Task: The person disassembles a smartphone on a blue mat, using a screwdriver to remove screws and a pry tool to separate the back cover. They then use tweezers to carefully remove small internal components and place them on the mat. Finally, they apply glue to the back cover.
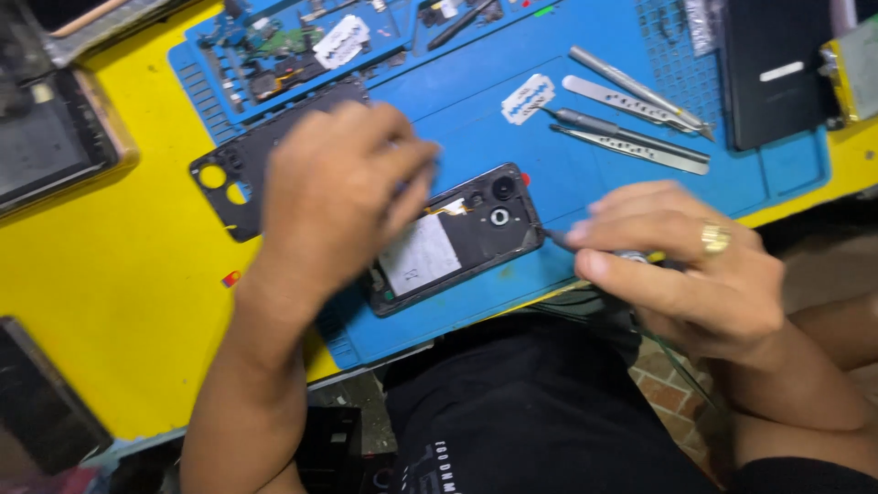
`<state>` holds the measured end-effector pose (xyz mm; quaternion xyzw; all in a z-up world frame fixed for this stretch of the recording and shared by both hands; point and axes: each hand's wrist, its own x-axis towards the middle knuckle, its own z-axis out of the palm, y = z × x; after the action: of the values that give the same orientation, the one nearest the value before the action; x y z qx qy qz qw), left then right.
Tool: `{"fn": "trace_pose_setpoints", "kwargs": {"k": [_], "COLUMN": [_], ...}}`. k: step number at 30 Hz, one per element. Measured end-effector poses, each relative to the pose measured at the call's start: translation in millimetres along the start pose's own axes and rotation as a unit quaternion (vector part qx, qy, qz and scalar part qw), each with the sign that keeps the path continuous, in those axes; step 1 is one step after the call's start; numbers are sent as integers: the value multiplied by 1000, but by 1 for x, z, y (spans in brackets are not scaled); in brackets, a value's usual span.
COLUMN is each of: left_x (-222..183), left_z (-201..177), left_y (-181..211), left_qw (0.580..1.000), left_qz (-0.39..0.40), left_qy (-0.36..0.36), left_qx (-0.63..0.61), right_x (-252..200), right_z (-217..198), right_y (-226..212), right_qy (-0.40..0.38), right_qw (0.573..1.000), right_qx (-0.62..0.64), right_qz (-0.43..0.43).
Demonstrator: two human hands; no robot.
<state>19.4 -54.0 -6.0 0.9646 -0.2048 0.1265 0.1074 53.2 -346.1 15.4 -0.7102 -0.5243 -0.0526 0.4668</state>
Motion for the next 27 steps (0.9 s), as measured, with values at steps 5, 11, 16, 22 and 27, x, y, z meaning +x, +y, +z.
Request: {"fn": "trace_pose_setpoints", "kwargs": {"k": [5,11,16,22,27], "left_x": [-32,-36,-23,-14,-9], "left_z": [-31,-28,-10,-4,-2], "left_y": [-46,-41,-27,-16,-11], "left_qw": [996,994,999,985,975], "left_qz": [-69,-97,-30,16,29], "left_qy": [12,-27,-12,-29,-19], "left_qx": [47,40,29,169,220], "right_x": [-9,-6,-11,-4,-1], "right_z": [-2,3,8,6,3], "right_y": [-2,1,-2,-2,-4], "right_qy": [-19,-3,-22,-39,-20], "right_qw": [1000,999,1000,999,999], "right_qx": [-8,-33,9,-8,-36], "right_qz": [16,-2,9,9,1]}}
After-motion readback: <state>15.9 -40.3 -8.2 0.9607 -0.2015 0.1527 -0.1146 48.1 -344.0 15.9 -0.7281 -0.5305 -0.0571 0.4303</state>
